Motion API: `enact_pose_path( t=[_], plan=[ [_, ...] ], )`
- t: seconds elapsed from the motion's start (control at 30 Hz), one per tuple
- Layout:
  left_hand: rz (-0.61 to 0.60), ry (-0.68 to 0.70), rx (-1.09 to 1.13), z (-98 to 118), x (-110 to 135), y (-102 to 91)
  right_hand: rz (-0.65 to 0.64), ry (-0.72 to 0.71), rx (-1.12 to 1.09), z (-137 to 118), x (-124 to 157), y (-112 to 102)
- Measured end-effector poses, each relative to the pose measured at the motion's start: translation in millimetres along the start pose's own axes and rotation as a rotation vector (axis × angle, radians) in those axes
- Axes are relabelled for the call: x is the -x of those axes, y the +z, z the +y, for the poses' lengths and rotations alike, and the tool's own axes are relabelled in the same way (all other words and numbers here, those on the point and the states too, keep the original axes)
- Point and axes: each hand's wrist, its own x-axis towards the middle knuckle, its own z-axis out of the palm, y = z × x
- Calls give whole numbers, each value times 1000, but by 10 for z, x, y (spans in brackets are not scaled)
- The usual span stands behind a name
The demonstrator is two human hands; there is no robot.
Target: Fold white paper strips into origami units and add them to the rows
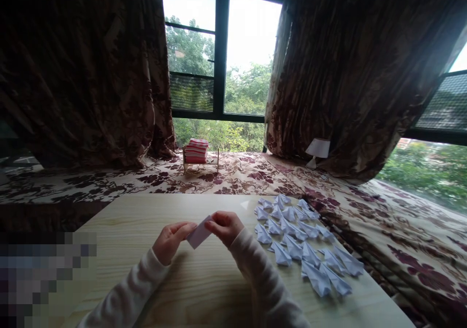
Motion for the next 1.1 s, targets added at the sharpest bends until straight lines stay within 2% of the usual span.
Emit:
enact_pose_path(
  t=[0.1, 0.17, 0.27, 0.4, 0.73, 0.9, 1.1],
  plan=[
    [8, -16, 42, -21, 0, 18, -4, -53, 37, -15, 11, 10],
    [103, -24, 141, -49, -13, 23, 7, -65, -7, -45, 12, 47],
    [222, -44, 315, -91, -40, 16, -46, -44, -39, -92, 17, 115],
    [190, -42, 380, -123, -48, 3, -38, -27, -10, -109, 24, 165],
    [210, -89, 296, -118, -29, 42, 101, -68, -23, -65, -8, 152],
    [236, -145, 357, -79, -17, 55, 219, -151, -92, -32, -26, 216],
    [240, -197, 404, -37, 1, 89, 210, -157, 100, -125, 10, 211]
  ],
)
